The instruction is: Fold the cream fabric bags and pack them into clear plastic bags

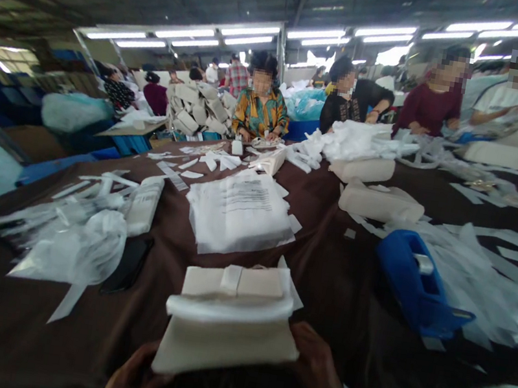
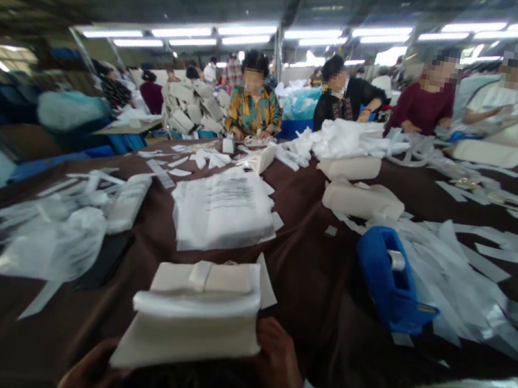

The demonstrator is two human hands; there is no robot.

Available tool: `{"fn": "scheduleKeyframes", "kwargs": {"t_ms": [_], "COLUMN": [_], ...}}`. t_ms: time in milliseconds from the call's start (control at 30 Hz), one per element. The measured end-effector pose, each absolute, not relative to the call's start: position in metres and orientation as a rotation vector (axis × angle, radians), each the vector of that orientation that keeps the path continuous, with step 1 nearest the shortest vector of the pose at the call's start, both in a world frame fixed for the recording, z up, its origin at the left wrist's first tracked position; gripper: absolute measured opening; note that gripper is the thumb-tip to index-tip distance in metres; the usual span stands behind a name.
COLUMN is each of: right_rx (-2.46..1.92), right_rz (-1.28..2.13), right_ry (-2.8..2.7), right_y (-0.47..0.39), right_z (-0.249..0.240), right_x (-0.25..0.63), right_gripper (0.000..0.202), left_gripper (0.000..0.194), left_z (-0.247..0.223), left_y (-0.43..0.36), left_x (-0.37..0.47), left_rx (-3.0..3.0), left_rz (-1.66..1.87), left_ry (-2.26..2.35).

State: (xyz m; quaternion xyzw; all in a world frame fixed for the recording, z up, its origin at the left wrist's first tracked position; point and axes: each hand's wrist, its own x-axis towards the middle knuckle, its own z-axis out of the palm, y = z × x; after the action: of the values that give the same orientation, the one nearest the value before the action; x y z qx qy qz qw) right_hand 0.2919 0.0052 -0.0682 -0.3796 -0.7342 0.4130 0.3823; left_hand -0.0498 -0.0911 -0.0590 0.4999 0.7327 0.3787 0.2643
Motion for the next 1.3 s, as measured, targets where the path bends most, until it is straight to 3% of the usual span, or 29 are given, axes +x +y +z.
{"fn": "scheduleKeyframes", "kwargs": {"t_ms": [133,233,367,500,700,800,933,1167,1300], "right_rx": [-1.208,-1.137,-1.089,-0.81,-0.631,-0.729,-0.812,-0.825,-0.925], "right_rz": [1.258,1.292,0.984,0.714,1.016,1.141,1.192,1.096,0.934], "right_ry": [-1.87,-1.942,-1.972,-2.311,-2.475,-2.422,-2.398,-2.586,-2.662], "right_y": [0.033,0.044,0.055,0.072,0.091,0.097,0.103,0.12,0.115], "right_z": [-0.066,-0.061,-0.057,-0.053,-0.055,-0.06,-0.066,-0.069,-0.064], "right_x": [0.291,0.308,0.331,0.318,0.298,0.304,0.314,0.327,0.328], "right_gripper": [0.047,0.043,0.032,0.046,0.032,0.042,0.054,0.053,0.035], "left_gripper": [0.057,0.05,0.044,0.055,0.04,0.031,0.036,0.036,0.043], "left_z": [-0.055,-0.057,-0.062,-0.06,-0.046,-0.047,-0.057,-0.045,-0.046], "left_y": [-0.069,-0.065,-0.062,-0.049,-0.033,-0.038,-0.043,-0.03,-0.048], "left_x": [-0.03,-0.046,-0.077,-0.074,-0.062,-0.065,-0.063,-0.055,-0.046], "left_rx": [1.126,1.034,1.347,1.833,1.9,2.009,2.179,2.177,1.89], "left_rz": [1.036,1.087,1.076,0.779,0.753,0.781,0.712,0.987,1.181], "left_ry": [1.691,1.522,1.784,1.718,1.574,1.467,1.355,1.176,1.098]}}
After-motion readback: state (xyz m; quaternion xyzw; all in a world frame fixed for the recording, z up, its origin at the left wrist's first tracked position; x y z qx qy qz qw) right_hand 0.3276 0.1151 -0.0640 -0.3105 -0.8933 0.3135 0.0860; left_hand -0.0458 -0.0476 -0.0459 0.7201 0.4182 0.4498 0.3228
